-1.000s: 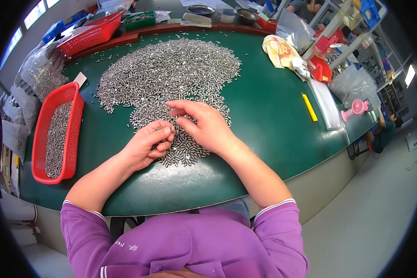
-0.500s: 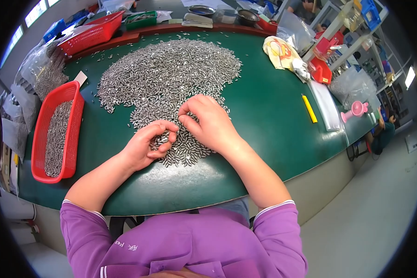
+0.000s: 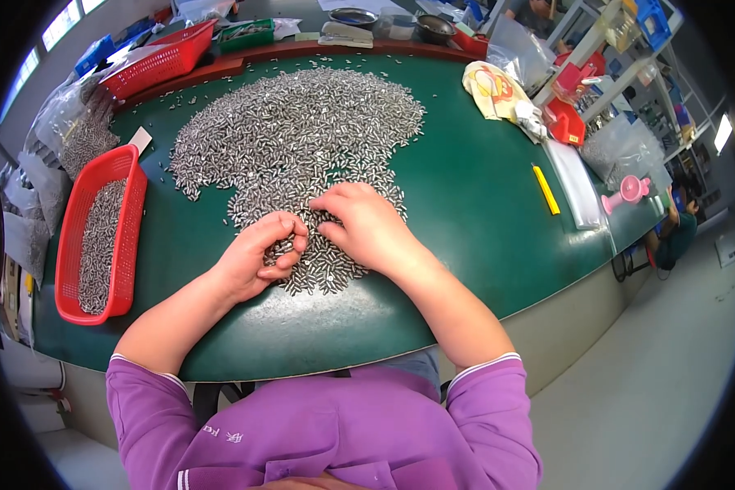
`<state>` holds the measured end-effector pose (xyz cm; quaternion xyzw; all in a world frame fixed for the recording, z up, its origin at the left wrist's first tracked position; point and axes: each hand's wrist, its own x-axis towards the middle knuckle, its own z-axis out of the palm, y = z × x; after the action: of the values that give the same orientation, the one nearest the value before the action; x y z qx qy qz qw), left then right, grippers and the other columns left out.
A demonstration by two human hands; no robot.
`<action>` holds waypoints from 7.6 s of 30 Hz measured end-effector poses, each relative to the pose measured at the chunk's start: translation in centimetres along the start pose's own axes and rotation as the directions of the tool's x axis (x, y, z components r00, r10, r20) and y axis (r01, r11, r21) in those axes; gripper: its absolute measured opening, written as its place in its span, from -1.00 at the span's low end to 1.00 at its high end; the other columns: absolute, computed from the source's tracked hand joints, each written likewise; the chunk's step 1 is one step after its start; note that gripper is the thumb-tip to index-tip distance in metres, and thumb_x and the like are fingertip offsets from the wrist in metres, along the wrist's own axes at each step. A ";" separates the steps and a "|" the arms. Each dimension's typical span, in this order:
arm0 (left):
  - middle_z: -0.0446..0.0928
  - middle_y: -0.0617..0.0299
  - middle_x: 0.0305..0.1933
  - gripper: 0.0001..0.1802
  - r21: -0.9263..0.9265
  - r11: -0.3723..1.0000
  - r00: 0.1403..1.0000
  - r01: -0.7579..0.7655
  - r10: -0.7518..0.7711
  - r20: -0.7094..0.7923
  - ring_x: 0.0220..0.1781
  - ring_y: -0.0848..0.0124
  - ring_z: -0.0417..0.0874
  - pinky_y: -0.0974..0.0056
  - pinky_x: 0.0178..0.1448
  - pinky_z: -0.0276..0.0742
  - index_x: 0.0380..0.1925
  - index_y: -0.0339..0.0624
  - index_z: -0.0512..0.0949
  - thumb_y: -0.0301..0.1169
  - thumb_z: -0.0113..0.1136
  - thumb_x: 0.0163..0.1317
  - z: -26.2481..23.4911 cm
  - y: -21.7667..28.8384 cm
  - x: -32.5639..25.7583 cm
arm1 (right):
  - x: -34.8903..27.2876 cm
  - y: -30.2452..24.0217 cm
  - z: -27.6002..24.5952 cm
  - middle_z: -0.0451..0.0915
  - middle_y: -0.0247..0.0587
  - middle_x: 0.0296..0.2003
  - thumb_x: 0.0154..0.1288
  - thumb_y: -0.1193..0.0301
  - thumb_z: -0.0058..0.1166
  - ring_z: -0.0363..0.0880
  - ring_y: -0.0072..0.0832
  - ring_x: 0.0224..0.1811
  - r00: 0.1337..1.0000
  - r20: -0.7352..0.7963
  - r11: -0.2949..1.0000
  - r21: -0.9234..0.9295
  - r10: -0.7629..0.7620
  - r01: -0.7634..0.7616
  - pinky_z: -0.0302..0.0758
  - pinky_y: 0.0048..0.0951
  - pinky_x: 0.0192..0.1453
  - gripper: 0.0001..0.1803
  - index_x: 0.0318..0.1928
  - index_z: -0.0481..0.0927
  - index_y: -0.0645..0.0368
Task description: Sorting small hardware components by hand and placing them into a tray.
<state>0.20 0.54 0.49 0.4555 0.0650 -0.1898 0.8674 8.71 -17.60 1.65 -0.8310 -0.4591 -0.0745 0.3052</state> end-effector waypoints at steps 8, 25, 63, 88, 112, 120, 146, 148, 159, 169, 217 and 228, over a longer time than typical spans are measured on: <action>0.41 0.21 -0.33 -0.80 -0.036 0.999 1.000 0.012 -0.013 -0.009 -0.50 0.54 0.32 0.55 -0.65 0.06 -0.22 -0.24 0.42 -0.36 -0.14 0.34 0.1 0.1 0.0 | 0.2 0.7 0.7 0.52 -0.19 -0.31 0.09 0.45 0.14 0.49 -0.22 -0.18 0.995 0.095 0.991 -0.135 0.002 0.011 0.44 -0.24 -0.08 -0.89 -0.33 0.56 0.15; 0.42 0.29 -0.33 -0.86 -0.023 1.000 1.000 -0.011 0.011 0.004 -0.50 0.63 0.31 0.57 -0.64 0.08 -0.20 -0.18 0.41 -0.37 0.04 0.33 -0.1 -0.3 0.1 | 0.7 -1.1 -0.1 0.56 -0.23 -0.26 0.13 0.52 0.15 0.53 -0.29 -0.11 0.998 -0.032 0.959 0.277 -0.057 0.063 0.46 -0.31 0.00 -0.86 -0.25 0.60 0.18; 0.43 0.28 -0.34 -0.81 -0.067 0.998 1.000 0.004 -0.002 0.027 -0.51 0.64 0.33 0.58 -0.64 0.06 -0.13 -0.16 0.40 -0.46 0.11 0.26 -0.2 -0.2 0.1 | 0.4 -1.3 -0.8 0.44 -0.30 -0.11 0.28 0.50 0.08 0.44 -0.56 -0.09 0.985 0.114 0.789 0.591 0.127 -0.170 0.44 -0.50 -0.03 -0.90 -0.21 0.60 0.14; 0.42 0.24 -0.32 -0.78 -0.015 1.000 0.999 -0.017 0.017 0.038 -0.50 0.58 0.34 0.57 -0.65 0.07 -0.08 -0.20 0.41 -0.38 -0.01 0.31 -0.3 0.0 -0.1 | 0.8 -1.2 -0.9 0.53 -0.27 -0.28 0.20 0.47 0.14 0.52 -0.39 -0.16 0.998 -0.038 0.932 0.361 0.052 -0.035 0.45 -0.38 -0.04 -0.91 -0.26 0.62 0.15; 0.40 0.21 -0.33 -0.81 -0.096 0.995 1.000 -0.009 0.008 -0.011 -0.52 0.56 0.30 0.55 -0.65 0.06 -0.19 -0.24 0.43 -0.36 -0.10 0.36 -0.3 -0.1 0.1 | 0.3 0.1 0.4 0.54 -0.22 -0.33 0.05 0.43 0.17 0.49 -0.19 -0.19 0.991 0.131 0.998 -0.059 0.000 0.008 0.45 -0.20 -0.06 -0.87 -0.33 0.59 0.12; 0.40 0.20 -0.31 -0.80 -0.068 0.998 1.000 -0.016 0.015 -0.013 -0.50 0.54 0.31 0.55 -0.65 0.06 -0.17 -0.24 0.43 -0.38 -0.13 0.36 -0.1 0.1 -0.2 | 0.3 0.1 -0.3 0.53 -0.23 -0.36 0.09 0.43 0.16 0.48 -0.21 -0.20 1.000 -0.003 0.999 -0.040 -0.015 0.015 0.43 -0.25 -0.08 -0.88 -0.32 0.58 0.11; 0.42 0.25 -0.34 -0.85 -0.039 0.999 1.000 0.004 -0.004 -0.013 -0.51 0.58 0.30 0.57 -0.64 0.04 -0.22 -0.18 0.41 -0.34 -0.03 0.34 -0.1 0.1 -0.1 | 0.1 -0.1 -0.9 0.56 -0.24 -0.26 0.10 0.47 0.18 0.51 -0.28 -0.09 0.993 0.116 0.998 0.070 -0.004 -0.004 0.44 -0.30 0.02 -0.77 -0.16 0.63 0.13; 0.41 0.23 -0.34 -0.84 -0.039 0.999 1.000 0.006 -0.006 -0.011 -0.51 0.56 0.30 0.56 -0.65 0.04 -0.23 -0.19 0.41 -0.34 -0.06 0.33 0.1 0.1 0.1 | 0.1 0.1 -0.8 0.55 -0.24 -0.30 0.05 0.45 0.19 0.50 -0.24 -0.13 0.985 0.169 1.000 0.000 -0.022 0.022 0.44 -0.25 -0.01 -0.80 -0.24 0.62 0.12; 0.40 0.19 -0.33 -0.80 -0.023 0.999 1.000 -0.024 0.023 -0.017 -0.49 0.53 0.33 0.55 -0.65 0.06 -0.21 -0.23 0.42 -0.36 -0.13 0.32 0.1 0.2 -0.3 | 0.8 -0.8 -1.1 0.53 -0.25 -0.33 0.06 0.42 0.17 0.48 -0.23 -0.18 0.996 -0.024 0.996 -0.031 -0.081 0.080 0.43 -0.25 -0.08 -0.89 -0.34 0.59 0.09; 0.42 0.29 -0.34 -0.79 -0.084 0.996 1.000 -0.022 0.022 0.008 -0.51 0.66 0.30 0.59 -0.63 0.06 -0.12 -0.18 0.38 -0.39 0.11 0.31 0.0 -0.2 0.0 | 0.6 -1.3 -1.3 0.56 -0.32 -0.33 0.07 0.40 0.19 0.50 -0.30 -0.19 0.978 -0.108 0.980 0.073 -0.179 0.187 0.45 -0.30 -0.08 -0.85 -0.29 0.65 0.02; 0.41 0.29 -0.36 -0.79 -0.026 0.999 1.000 -0.020 0.020 0.002 -0.51 0.64 0.29 0.58 -0.62 0.04 -0.17 -0.15 0.37 -0.34 0.13 0.30 0.1 -0.3 0.0 | 0.6 -2.0 -1.8 0.54 -0.33 -0.32 0.04 0.48 0.19 0.49 -0.30 -0.22 0.962 -0.054 0.964 -0.027 -0.266 0.265 0.48 -0.33 -0.18 -0.77 -0.22 0.64 0.02; 0.41 0.25 -0.35 -0.84 -0.033 0.999 1.000 -0.003 0.002 -0.025 -0.53 0.58 0.28 0.55 -0.64 0.05 -0.23 -0.19 0.43 -0.35 -0.06 0.33 0.4 0.2 -0.1 | 0.2 0.2 -0.3 0.53 -0.23 -0.35 0.05 0.45 0.16 0.50 -0.22 -0.18 0.986 0.156 0.997 -0.034 -0.057 0.063 0.46 -0.25 -0.09 -0.85 -0.30 0.58 0.13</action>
<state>0.14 0.39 0.91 0.4437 0.0781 -0.1818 0.8741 9.07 -17.70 1.85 -0.8257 -0.5047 -0.0279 0.2504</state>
